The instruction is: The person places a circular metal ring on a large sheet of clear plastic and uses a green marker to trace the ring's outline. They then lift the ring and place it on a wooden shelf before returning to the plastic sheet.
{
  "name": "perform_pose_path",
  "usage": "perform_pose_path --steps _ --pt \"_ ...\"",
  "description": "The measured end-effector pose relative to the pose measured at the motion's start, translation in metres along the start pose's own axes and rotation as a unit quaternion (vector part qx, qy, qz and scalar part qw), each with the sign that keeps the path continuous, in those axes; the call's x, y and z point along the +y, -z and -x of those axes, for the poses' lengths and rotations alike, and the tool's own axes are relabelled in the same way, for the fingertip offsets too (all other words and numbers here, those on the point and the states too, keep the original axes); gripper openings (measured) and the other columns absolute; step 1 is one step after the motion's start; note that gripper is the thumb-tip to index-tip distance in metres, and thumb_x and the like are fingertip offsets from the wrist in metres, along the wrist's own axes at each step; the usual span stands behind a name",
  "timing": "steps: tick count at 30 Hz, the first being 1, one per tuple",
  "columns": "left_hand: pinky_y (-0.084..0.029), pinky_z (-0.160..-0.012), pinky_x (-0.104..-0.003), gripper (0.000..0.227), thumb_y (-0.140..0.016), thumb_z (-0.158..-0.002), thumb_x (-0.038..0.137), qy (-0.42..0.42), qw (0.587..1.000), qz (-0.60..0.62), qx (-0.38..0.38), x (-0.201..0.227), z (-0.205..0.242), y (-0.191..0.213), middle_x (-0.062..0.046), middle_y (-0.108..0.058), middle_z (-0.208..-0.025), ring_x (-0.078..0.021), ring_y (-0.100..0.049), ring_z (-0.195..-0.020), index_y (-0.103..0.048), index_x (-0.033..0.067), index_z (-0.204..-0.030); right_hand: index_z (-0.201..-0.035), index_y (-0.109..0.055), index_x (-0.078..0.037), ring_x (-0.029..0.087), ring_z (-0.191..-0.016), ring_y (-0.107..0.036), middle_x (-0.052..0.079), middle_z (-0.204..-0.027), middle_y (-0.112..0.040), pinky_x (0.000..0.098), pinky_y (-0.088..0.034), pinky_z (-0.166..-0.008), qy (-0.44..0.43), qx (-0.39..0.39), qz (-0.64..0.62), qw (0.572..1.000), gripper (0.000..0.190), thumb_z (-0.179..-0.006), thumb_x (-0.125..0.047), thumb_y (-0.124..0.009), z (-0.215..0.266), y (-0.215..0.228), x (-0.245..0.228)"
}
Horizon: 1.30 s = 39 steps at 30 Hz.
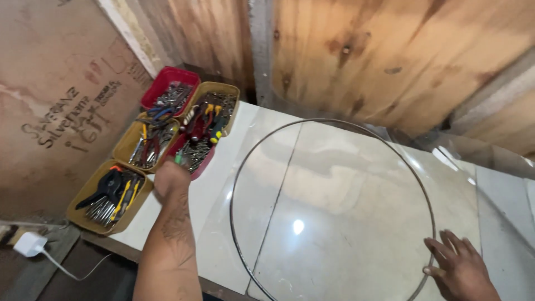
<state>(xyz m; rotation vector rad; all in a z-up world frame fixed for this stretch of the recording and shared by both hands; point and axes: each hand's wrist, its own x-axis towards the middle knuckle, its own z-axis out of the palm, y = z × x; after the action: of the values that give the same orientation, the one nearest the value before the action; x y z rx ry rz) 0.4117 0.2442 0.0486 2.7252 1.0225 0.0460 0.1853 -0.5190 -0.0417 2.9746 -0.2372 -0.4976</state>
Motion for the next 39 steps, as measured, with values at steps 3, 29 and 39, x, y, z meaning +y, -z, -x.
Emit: perform_pose_path --steps 3,29,39 --pt "-0.059 -0.073 -0.056 0.030 -0.068 -0.094 0.029 0.010 0.999 0.037 -0.008 0.001 0.014 0.013 -0.018 -0.076 -0.110 -0.0412 -0.072 -0.100 -0.069 0.0116 -0.118 -0.145 -0.046 -0.055 0.021 -0.163 -0.019 -0.008 -0.172 -0.025 0.0422 -0.024 -0.130 0.037 -0.017 0.017 0.999 0.083 -0.071 -0.069 -0.081 -0.001 0.009 -0.001" --pt "-0.059 -0.067 -0.043 0.015 -0.080 -0.101 0.014 0.006 0.919 0.354 0.174 0.023 0.130 0.010 -0.003 -0.073 -0.096 -0.0208 -0.069 -0.077 -0.068 0.0103 -0.111 -0.116 -0.081 -0.031 0.024 -0.124 -0.054 -0.010 -0.144 -0.060 0.0379 -0.045 -0.110 0.062 -0.023 -0.157 0.985 0.044 -0.079 -0.056 -0.079 0.011 0.001 0.000" --pt "-0.054 -0.054 -0.031 0.009 -0.073 -0.074 0.001 0.012 0.746 0.544 -0.385 0.171 0.420 -0.115 -0.008 -0.068 -0.066 -0.0180 -0.063 -0.057 -0.068 0.0071 -0.077 -0.128 -0.062 -0.030 0.038 -0.113 -0.060 0.010 -0.121 -0.070 0.0444 -0.048 -0.102 -0.050 -0.061 -0.171 0.982 0.046 -0.090 -0.056 -0.062 0.054 0.066 -0.044"
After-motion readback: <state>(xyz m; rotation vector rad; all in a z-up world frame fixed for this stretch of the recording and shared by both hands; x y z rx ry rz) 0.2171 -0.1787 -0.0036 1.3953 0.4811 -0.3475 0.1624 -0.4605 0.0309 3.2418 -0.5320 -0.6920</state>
